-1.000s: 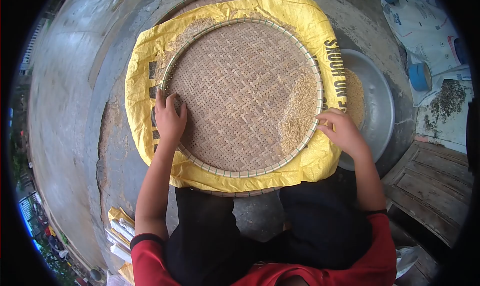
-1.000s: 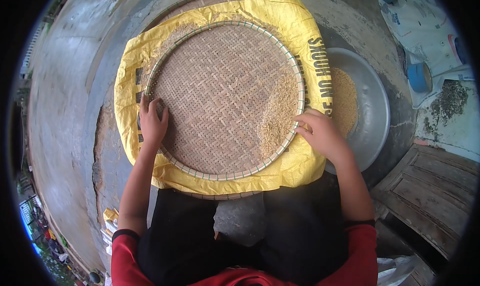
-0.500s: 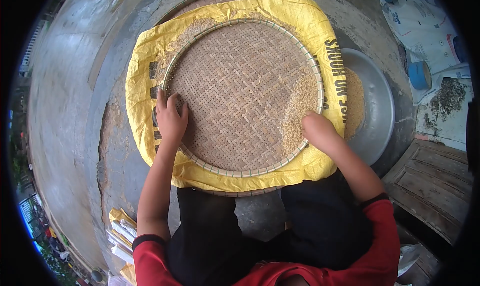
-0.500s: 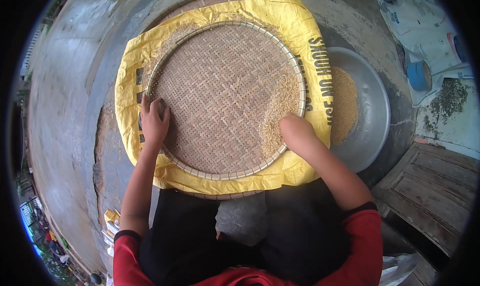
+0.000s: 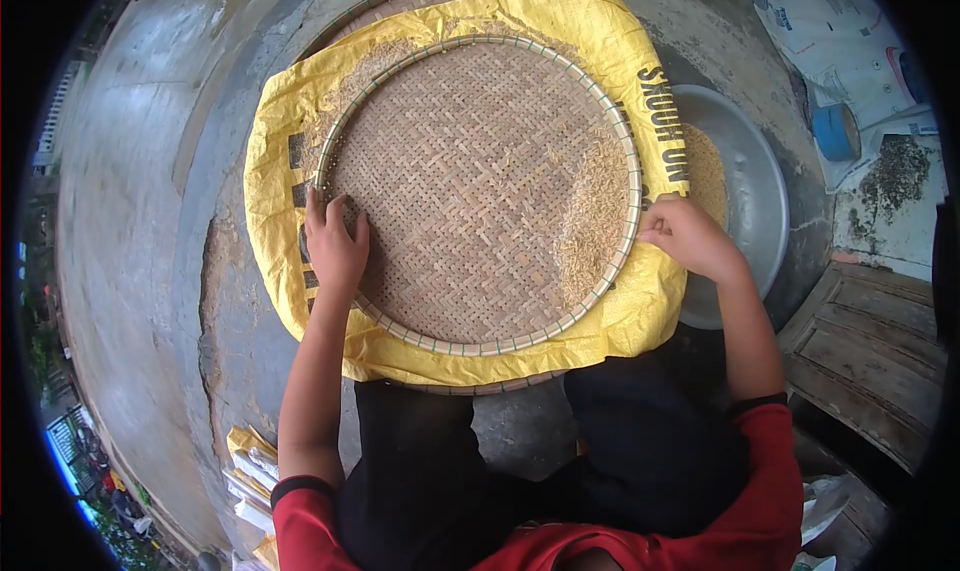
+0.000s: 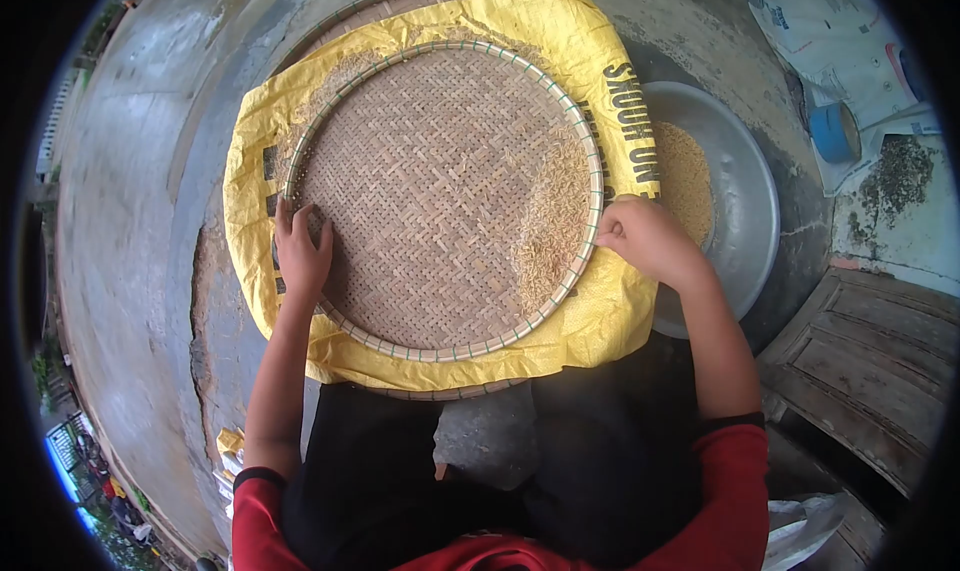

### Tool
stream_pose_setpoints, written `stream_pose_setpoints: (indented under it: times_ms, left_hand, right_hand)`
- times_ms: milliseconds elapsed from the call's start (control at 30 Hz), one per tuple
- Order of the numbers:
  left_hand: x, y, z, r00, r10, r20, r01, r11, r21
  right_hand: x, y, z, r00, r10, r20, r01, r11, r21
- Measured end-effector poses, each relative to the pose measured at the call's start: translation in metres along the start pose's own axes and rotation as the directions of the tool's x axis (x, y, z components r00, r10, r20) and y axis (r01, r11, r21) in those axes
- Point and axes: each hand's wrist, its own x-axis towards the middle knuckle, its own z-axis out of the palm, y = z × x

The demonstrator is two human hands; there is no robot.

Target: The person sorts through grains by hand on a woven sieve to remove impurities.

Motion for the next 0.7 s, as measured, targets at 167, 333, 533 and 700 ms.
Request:
stream_pose_setpoints:
  times_ms: [167, 333, 533, 700]
  left_hand:
    - [0.0, -0.001, 0.001, 1.0, 0.01, -0.006, -0.01, 1.0, -0.003]
    - [-0.001, -0.003, 0.002, 1.0, 0.02, -0.013, -0.02, 1.0, -0.001]
    - [-0.001, -0.002, 0.002, 1.0, 0.008, -0.002, -0.008, 1.0, 0.0]
    - [-0.001, -0.001, 0.002, 1.0, 0.017, -0.008, -0.017, 1.0, 0.006]
  right_hand:
    - [-0.03, 0.047, -0.027, 0.98, 0.16, -0.117, -0.16, 0.987, 0.011]
    - [-0.038, 0.136, -0.012, 0.874, 0.38, -0.304, -0.426, 0.899, -0.099]
    - [-0.031, 0.18, 0.008, 0.802, 0.468, -0.371, -0.528, 0.846, -0.074]
    - [-0.029, 0.169, 0.003, 0.755, 0.478, -0.449, -0.533, 0.846, 0.006]
